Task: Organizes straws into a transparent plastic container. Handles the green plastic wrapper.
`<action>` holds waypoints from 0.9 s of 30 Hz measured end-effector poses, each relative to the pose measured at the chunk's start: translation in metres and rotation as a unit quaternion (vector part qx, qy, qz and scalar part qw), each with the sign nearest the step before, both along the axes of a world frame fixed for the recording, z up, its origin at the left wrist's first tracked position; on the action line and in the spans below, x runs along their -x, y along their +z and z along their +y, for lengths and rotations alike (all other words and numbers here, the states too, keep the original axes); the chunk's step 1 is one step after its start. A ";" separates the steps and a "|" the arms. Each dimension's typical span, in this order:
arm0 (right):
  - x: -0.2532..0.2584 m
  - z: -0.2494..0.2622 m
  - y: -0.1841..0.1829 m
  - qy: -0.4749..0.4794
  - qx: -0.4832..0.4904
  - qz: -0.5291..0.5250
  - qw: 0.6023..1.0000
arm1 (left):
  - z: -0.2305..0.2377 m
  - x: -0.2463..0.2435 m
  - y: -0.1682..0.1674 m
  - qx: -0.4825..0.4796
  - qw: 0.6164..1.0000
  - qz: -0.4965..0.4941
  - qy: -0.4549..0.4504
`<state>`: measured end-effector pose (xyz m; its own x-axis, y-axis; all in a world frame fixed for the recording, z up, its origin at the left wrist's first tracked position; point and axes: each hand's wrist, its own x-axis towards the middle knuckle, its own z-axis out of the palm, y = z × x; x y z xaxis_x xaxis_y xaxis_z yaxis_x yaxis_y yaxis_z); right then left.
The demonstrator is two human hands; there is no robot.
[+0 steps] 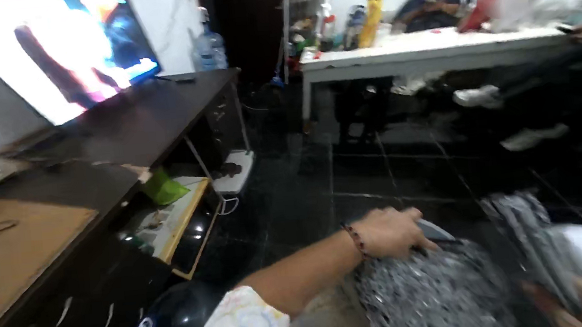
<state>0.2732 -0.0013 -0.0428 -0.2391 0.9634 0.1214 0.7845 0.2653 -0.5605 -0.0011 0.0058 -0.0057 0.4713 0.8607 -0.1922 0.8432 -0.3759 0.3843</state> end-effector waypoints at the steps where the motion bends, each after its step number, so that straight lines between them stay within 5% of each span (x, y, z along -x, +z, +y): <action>1: -0.001 -0.002 0.004 0.017 -0.016 -0.016 1.000 | 0.000 0.001 0.001 0.007 1.000 0.004 -0.001; 5: 0.002 -0.010 0.015 0.032 -0.094 -0.069 0.993 | 0.000 0.001 -0.003 0.018 1.000 0.002 -0.005; 14: 0.006 -0.026 0.033 0.058 -0.087 -0.185 0.977 | -0.004 0.002 -0.007 0.031 0.999 0.019 -0.001; 27: 0.006 -0.012 0.063 0.161 0.109 -0.231 0.953 | -0.017 -0.002 0.002 0.026 1.000 0.008 0.010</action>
<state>0.2671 -0.0130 0.0202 -0.5055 0.8218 -0.2630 0.8589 0.4501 -0.2445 0.0012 -0.0109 -0.0032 0.4503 0.8586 -0.2448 0.8566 -0.3382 0.3897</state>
